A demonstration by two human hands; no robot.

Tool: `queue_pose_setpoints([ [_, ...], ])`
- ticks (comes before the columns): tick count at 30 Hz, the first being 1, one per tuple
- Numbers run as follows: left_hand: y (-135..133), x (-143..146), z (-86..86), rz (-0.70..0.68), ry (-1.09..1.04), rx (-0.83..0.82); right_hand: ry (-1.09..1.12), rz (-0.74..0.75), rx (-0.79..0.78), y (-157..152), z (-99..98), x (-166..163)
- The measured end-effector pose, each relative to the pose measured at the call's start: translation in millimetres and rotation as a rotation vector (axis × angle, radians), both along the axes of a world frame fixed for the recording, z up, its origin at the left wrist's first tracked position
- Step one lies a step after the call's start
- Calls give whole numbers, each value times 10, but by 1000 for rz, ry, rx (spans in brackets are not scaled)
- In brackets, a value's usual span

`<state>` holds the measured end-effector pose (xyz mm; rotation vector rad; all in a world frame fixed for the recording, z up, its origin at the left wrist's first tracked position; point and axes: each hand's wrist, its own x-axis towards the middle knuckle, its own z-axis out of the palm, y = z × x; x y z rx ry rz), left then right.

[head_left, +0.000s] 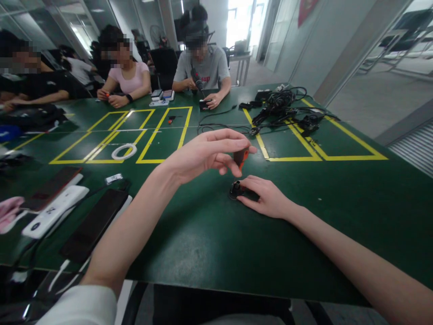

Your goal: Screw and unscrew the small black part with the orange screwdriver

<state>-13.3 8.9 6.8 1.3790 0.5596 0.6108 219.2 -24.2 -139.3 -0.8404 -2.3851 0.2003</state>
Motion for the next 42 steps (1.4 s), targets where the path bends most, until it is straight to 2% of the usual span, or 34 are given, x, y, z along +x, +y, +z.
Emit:
queue_pose_setpoints([
  [4,36,-6,5,-40,-28,-25,6,-3,-29,-1,8,6],
  [10,47,-24,7,79,19,57,22,-2,-72,11,-4,23],
  [17,102,-53,-2,-43,-21,-4,43,-5,-91,16,-15,13],
  [30,13,-18,31,69,66,89,134,-2,-177,15,-32,10],
  [36,57,-28,5,14,41,109,118,-24,-202,11,-35,20],
  [39,66,-33,-11,-26,-3,84,103,-19,-180,6,-34,22],
  [42,50,-32,-15,-9,20,105,82,-11,-144,2,-31,21],
])
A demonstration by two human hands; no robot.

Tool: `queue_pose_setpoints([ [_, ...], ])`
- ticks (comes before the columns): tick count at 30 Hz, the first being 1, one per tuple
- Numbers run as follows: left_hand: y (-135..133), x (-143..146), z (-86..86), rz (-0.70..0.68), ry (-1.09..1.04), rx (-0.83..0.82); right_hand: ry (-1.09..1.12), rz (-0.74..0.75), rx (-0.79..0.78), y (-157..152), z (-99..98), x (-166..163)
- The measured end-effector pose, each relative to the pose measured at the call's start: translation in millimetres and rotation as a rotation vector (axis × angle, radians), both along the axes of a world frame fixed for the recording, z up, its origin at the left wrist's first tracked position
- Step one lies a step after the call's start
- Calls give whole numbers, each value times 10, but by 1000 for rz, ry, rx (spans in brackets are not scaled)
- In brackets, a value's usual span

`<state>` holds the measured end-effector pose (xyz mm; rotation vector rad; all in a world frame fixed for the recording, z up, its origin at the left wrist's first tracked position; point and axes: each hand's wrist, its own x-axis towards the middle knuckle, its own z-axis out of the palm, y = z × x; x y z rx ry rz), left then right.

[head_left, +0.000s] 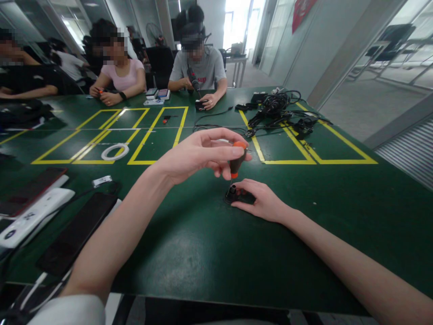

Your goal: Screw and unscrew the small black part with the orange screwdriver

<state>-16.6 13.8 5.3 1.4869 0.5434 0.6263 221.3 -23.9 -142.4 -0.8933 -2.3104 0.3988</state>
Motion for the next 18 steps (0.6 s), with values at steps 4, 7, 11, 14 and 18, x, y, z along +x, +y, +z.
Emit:
queue_pose_setpoints([
  [4,-27,-3,9,19,38,36,-10,3,22,-2,15,-4],
  [7,-30,-7,20,-20,61,24,-9,6,19,-2,19,-4],
  [11,-2,2,15,-88,0,-57,6,14,36,2,-5,4],
  [14,29,14,-14,-122,-48,-117,23,25,46,7,-24,7],
  [18,31,24,-36,-96,-41,-114,-11,13,35,5,-9,1],
])
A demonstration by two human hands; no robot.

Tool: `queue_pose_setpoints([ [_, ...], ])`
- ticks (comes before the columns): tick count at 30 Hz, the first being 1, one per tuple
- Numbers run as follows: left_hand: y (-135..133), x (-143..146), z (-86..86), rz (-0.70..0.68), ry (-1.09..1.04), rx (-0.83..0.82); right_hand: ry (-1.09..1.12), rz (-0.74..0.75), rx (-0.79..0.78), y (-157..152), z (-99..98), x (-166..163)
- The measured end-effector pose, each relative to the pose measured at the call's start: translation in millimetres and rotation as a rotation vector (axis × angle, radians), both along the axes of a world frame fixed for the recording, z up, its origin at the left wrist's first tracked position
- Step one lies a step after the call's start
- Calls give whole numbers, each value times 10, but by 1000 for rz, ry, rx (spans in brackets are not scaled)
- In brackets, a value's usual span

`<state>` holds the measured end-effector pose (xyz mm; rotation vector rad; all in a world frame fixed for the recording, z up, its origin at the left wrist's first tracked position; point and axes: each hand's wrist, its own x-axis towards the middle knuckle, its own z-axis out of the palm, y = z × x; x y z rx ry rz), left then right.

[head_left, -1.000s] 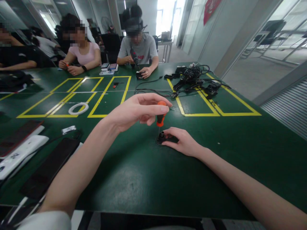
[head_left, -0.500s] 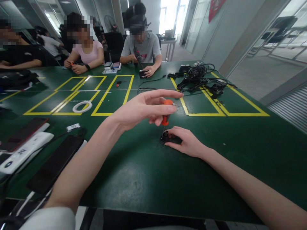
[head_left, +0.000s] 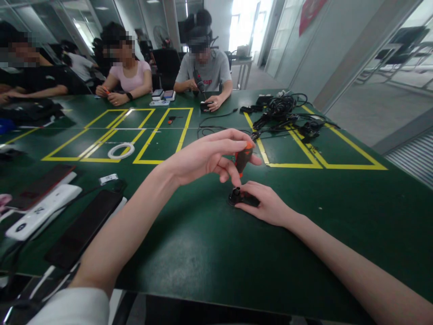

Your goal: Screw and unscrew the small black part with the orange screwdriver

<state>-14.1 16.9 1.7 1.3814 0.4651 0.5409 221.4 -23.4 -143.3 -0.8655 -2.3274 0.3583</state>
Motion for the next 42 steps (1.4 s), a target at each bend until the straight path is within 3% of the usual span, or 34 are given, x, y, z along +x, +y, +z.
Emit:
queue_pose_setpoints([
  [5,-42,0,23,91,39,45,-18,-6,-25,-10,34,-7],
  [13,-7,-17,34,-66,8,-23,-10,-12,-13,-2,5,-8],
  [23,-55,-15,62,108,38,18,-19,-11,-18,-4,3,-17],
  [31,28,-12,22,67,10,-2,-21,-17,-34,-5,8,-15],
  [38,-17,-22,54,133,17,12,-12,-8,-21,-7,15,-23],
  [42,-15,-33,56,57,35,20,-7,-3,-23,-7,23,-24],
])
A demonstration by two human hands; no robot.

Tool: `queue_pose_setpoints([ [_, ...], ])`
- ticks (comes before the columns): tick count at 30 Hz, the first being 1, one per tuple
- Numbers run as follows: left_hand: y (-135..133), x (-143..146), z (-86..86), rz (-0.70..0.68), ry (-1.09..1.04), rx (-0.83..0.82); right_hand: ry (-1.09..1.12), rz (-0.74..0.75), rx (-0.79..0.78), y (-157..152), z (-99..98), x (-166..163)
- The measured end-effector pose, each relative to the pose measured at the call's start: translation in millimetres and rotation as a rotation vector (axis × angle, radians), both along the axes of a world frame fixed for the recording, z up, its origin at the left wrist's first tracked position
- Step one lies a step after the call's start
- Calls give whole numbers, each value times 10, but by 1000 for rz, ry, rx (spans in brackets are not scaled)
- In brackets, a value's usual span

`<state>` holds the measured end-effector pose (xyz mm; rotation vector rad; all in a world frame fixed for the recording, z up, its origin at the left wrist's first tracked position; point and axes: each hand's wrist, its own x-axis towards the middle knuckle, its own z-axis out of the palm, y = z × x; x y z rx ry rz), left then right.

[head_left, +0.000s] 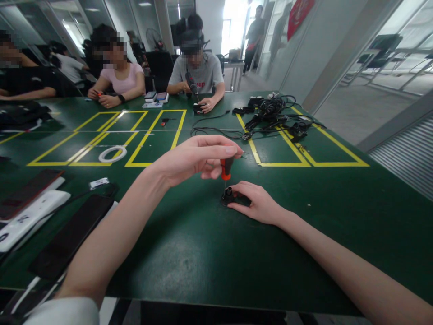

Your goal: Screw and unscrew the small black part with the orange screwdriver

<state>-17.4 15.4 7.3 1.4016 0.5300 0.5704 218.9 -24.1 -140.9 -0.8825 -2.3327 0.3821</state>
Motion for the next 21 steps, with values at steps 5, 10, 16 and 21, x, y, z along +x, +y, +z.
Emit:
queue_pose_setpoints([
  [5,49,-2,-25,-65,-26,-49,4,-6,6,5,-11,3],
  [10,15,-1,1,31,22,-16,-7,-7,9,7,-13,7],
  [16,-5,-7,17,60,41,19,-6,-4,2,3,-23,11],
  [21,47,-6,-6,23,-1,-16,3,-4,7,0,-29,10],
])
